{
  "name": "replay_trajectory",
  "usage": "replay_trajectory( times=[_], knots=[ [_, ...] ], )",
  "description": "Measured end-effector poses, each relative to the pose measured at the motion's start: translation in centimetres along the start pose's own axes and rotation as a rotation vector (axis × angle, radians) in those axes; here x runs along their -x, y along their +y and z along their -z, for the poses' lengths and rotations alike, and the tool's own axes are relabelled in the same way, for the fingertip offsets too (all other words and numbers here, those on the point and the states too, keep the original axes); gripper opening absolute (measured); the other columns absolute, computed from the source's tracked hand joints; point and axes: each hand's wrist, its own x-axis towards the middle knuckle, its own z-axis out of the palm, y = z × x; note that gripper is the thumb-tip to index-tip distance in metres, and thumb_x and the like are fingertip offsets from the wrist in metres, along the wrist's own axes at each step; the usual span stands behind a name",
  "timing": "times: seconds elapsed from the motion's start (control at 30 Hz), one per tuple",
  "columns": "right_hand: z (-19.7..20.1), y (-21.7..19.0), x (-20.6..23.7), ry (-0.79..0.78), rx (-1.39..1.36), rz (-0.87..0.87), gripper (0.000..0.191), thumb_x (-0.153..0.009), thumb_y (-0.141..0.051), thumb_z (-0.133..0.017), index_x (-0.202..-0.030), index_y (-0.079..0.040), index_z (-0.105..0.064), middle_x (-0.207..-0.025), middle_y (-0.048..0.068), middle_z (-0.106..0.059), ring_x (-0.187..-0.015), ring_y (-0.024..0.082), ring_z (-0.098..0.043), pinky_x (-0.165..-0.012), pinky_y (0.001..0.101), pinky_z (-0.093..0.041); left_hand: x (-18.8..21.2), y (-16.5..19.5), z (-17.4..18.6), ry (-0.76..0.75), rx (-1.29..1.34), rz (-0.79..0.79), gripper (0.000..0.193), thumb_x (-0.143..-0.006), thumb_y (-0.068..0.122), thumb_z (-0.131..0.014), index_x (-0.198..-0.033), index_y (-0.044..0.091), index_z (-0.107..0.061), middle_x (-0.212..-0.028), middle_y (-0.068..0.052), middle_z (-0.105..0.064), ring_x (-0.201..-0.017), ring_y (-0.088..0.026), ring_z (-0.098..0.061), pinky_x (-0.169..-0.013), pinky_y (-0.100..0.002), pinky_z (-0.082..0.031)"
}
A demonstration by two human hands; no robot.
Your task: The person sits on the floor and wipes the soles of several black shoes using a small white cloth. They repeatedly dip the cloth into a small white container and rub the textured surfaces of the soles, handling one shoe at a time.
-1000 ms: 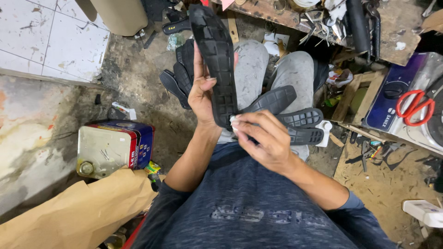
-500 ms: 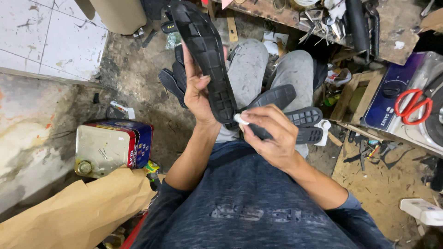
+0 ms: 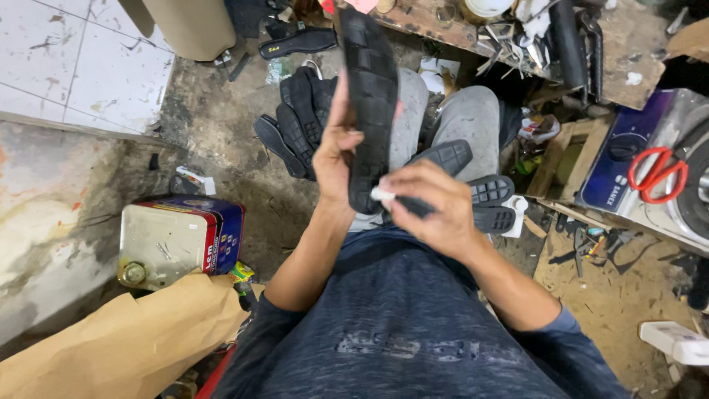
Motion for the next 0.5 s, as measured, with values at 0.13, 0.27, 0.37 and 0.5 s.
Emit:
replay_trajectory(
  times=[0.13,0.27,0.37,0.5],
  knots=[
    [0.1,-0.1,-1.1,0.139,0.104,0.007,0.023,-0.084,0.007,-0.081,-0.104,0.002,-0.073,-0.109,0.013,-0.073,-0.099,0.024,-0.072,-0.086,0.0322,-0.058,0.6,-0.8,-0.8,-0.104,0.06,0.113,0.082,-0.087,0.005,-0.048,-0.166,0.006,-0.028,-0.153,-0.024,-0.048,-0.133,-0.038,-0.055,-0.122,-0.047,-0.04],
    [-0.3,-1.5,-0.1,-0.006,-0.041,0.09,0.024,-0.081,0.006,-0.083,-0.102,0.003,-0.073,-0.106,0.014,-0.073,-0.094,0.024,-0.072,-0.082,0.032,-0.058,0.3,-0.3,-0.6,0.045,0.163,0.164,0.089,-0.081,0.005,-0.048,-0.167,0.008,-0.026,-0.161,-0.021,-0.043,-0.144,-0.038,-0.05,-0.127,-0.05,-0.039],
    [0.3,-1.0,0.0,-0.043,0.007,0.116,0.024,-0.079,0.006,-0.082,-0.1,0.002,-0.072,-0.106,0.014,-0.074,-0.095,0.025,-0.072,-0.083,0.0342,-0.057,0.3,0.0,-0.3,0.043,0.127,0.172,0.087,-0.082,0.005,-0.048,-0.166,0.01,-0.026,-0.16,-0.023,-0.042,-0.142,-0.04,-0.05,-0.126,-0.051,-0.038],
    [1.5,1.2,-1.9,0.154,0.18,0.016,0.024,-0.084,0.007,-0.082,-0.105,0.002,-0.071,-0.11,0.014,-0.073,-0.102,0.027,-0.072,-0.093,0.0372,-0.06,1.1,-0.8,-0.4,0.014,0.146,0.231,0.089,-0.084,0.005,-0.048,-0.17,0.008,-0.027,-0.166,-0.022,-0.04,-0.147,-0.037,-0.048,-0.129,-0.046,-0.035]
  ],
)
